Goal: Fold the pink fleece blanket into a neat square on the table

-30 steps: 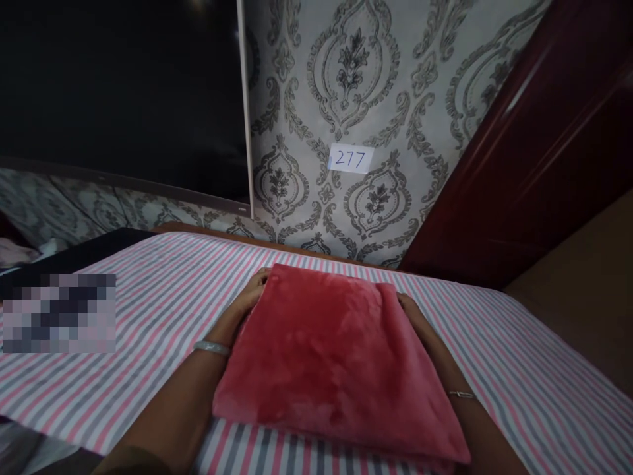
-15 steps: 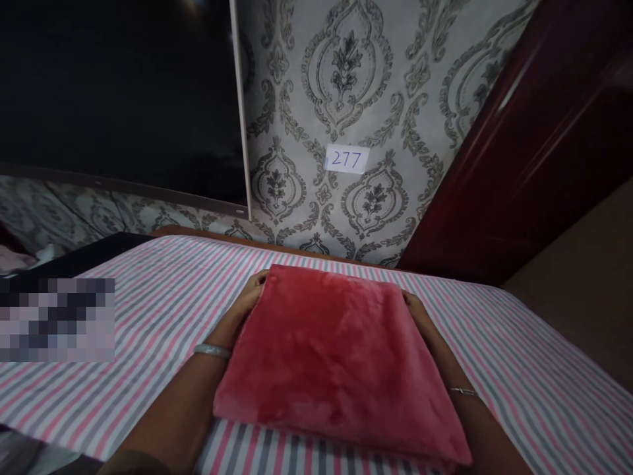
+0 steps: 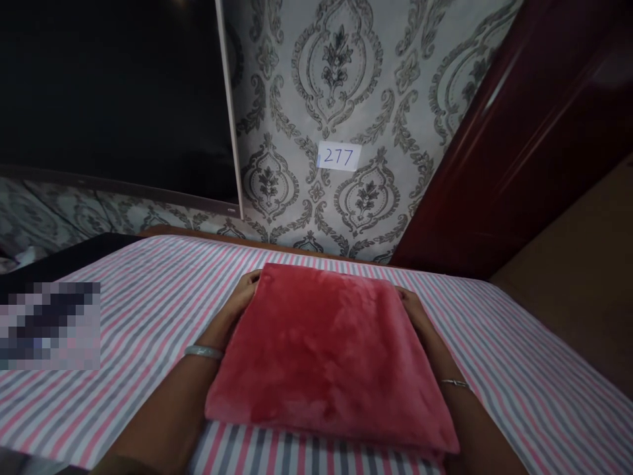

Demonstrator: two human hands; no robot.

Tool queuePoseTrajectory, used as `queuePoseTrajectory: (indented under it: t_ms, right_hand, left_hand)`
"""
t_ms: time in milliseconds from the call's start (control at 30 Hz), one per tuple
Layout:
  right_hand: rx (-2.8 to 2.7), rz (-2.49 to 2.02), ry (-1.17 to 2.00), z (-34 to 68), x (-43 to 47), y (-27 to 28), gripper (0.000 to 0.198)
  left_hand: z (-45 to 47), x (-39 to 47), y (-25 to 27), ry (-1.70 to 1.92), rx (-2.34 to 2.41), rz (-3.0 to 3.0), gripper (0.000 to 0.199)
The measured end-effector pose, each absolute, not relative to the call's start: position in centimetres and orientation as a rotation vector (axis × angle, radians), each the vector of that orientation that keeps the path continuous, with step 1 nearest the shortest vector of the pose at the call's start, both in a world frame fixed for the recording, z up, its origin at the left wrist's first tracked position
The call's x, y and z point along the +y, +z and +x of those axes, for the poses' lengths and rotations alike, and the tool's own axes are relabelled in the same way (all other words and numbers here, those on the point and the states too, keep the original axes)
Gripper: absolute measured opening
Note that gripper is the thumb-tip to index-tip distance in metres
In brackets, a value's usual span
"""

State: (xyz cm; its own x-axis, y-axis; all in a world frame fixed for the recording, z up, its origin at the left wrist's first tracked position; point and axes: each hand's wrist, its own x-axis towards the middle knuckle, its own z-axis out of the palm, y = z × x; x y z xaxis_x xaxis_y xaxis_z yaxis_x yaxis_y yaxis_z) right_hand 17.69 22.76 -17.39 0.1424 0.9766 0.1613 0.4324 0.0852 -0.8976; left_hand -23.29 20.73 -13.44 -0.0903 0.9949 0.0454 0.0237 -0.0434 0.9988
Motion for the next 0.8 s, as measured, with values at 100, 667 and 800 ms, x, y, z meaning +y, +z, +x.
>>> queuePoseTrajectory:
  t_ms: [100,667,800]
  right_hand:
    - [-1.416,-1.548,0.682,17.92,22.83,-17.68,0.032]
    - [-1.546,-1.425,0.311,17.7,22.71,-17.57,0.032]
    - [-1.528,-1.46,0.459,17.63,22.33,-17.99,0.029]
  left_hand:
    - [-23.16,20.64,-13.45,1.292,1.269,1.124,0.051]
    - [-23.64,21.11,-13.84,1.238,1.178,1.272,0.06]
    - [-23.75,21.01,-13.31,1.255,1.206,1.326,0.049]
